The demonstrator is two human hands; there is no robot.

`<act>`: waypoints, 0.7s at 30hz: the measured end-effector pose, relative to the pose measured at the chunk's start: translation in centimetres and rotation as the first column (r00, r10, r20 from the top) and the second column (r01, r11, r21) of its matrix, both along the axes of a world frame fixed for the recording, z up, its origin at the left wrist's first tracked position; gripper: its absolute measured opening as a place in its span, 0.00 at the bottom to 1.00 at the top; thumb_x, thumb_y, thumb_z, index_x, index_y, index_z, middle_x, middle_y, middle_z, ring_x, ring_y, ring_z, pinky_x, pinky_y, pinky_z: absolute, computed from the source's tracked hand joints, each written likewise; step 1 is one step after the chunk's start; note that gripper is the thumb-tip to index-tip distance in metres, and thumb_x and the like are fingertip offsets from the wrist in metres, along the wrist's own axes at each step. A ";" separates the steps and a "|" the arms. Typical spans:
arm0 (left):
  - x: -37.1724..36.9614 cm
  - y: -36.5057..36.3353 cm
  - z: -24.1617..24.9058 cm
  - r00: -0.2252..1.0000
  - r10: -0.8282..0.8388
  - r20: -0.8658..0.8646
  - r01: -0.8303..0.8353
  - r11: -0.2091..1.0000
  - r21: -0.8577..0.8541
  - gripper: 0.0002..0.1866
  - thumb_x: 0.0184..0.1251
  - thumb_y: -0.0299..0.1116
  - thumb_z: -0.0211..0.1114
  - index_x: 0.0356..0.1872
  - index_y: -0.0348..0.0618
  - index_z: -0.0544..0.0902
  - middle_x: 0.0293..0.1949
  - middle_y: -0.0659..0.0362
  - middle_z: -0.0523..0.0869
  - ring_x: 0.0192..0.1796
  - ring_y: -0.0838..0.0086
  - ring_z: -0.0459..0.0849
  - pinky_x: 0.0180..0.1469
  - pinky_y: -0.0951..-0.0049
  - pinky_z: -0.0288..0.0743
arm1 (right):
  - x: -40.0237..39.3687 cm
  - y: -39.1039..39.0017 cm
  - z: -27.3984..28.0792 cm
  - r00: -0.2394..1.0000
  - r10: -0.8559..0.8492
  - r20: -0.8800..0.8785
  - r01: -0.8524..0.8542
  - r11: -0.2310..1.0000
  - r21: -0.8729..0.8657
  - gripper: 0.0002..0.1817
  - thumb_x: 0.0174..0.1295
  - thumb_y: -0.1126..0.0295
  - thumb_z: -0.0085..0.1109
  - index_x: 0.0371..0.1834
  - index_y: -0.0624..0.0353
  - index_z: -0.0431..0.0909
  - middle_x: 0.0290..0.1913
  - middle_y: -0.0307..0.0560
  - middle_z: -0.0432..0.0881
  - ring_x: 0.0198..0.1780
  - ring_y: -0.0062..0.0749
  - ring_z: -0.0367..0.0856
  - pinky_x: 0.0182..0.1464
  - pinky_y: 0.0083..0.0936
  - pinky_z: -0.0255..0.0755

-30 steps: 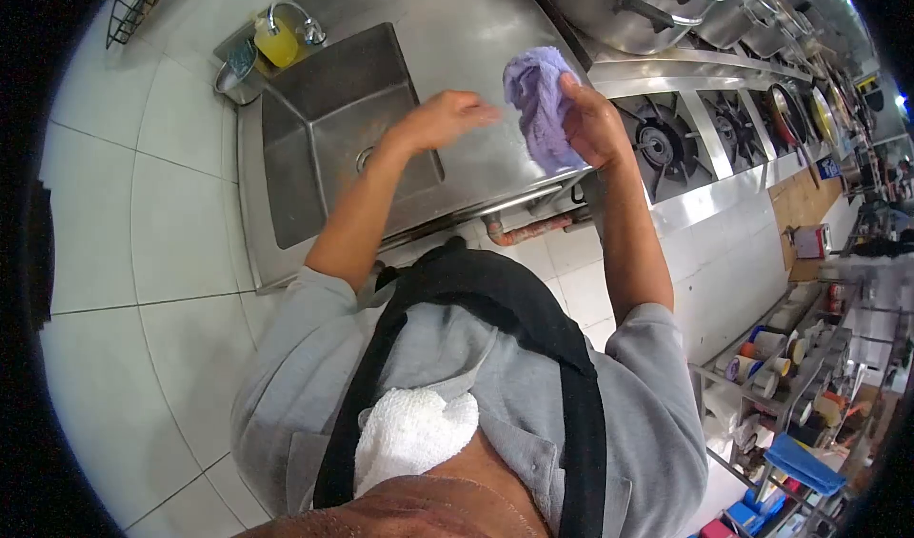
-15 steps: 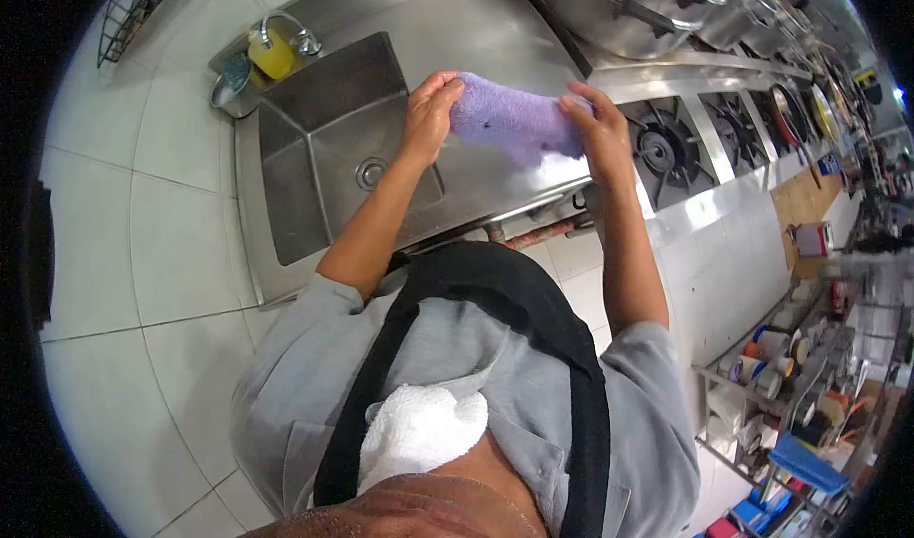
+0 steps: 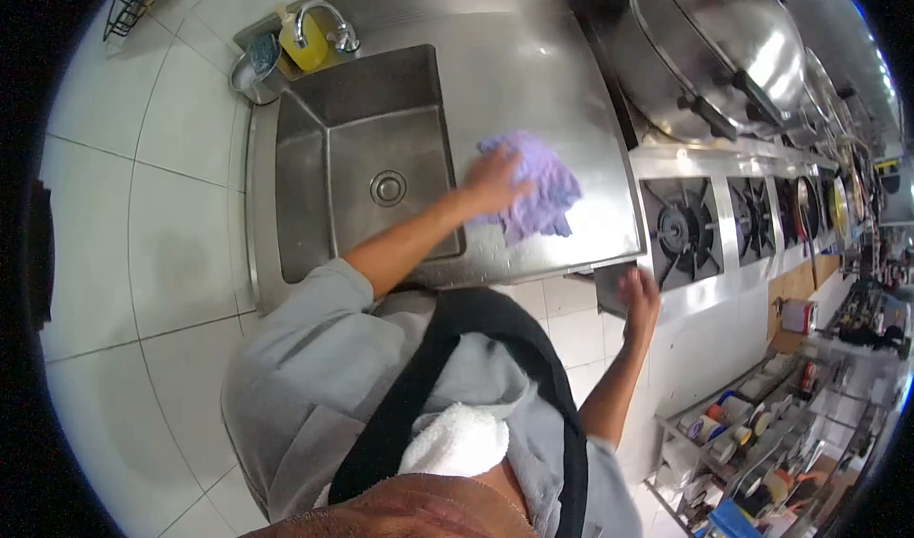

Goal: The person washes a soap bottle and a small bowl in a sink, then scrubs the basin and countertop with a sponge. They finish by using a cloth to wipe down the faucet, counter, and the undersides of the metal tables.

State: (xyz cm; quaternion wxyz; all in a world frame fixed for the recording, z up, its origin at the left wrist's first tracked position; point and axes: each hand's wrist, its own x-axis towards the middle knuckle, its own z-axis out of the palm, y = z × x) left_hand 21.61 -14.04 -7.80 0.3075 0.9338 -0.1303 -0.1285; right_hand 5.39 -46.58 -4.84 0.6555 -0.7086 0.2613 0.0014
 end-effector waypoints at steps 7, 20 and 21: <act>10.5 -9.5 -4.8 0.821 -0.131 0.556 0.194 0.979 -0.056 0.23 0.62 0.44 0.54 0.56 0.47 0.73 0.63 0.46 0.63 0.69 0.53 0.56 0.69 0.46 0.41 | -7.7 0.8 -6.2 0.917 -0.144 -0.372 0.150 0.989 -0.012 0.23 0.60 0.57 0.57 0.54 0.60 0.71 0.44 0.47 0.79 0.43 0.37 0.80 0.41 0.33 0.76; 25.9 28.7 -4.3 0.281 0.804 0.524 -0.594 0.574 -0.563 0.14 0.54 0.25 0.57 0.44 0.42 0.79 0.45 0.55 0.81 0.48 0.59 0.79 0.52 0.64 0.71 | -26.5 -1.4 -21.7 0.575 0.196 -0.794 -0.448 0.888 -0.105 0.16 0.61 0.61 0.53 0.46 0.62 0.75 0.39 0.53 0.80 0.43 0.37 0.82 0.39 0.34 0.76; 25.0 28.0 -2.1 0.364 0.891 0.272 -0.478 0.430 -0.766 0.15 0.58 0.28 0.57 0.47 0.42 0.78 0.46 0.55 0.81 0.49 0.62 0.79 0.53 0.66 0.70 | -26.1 -1.3 -21.9 0.560 0.199 -0.804 -0.461 0.881 -0.103 0.16 0.61 0.62 0.53 0.45 0.63 0.75 0.38 0.53 0.80 0.43 0.37 0.82 0.39 0.34 0.76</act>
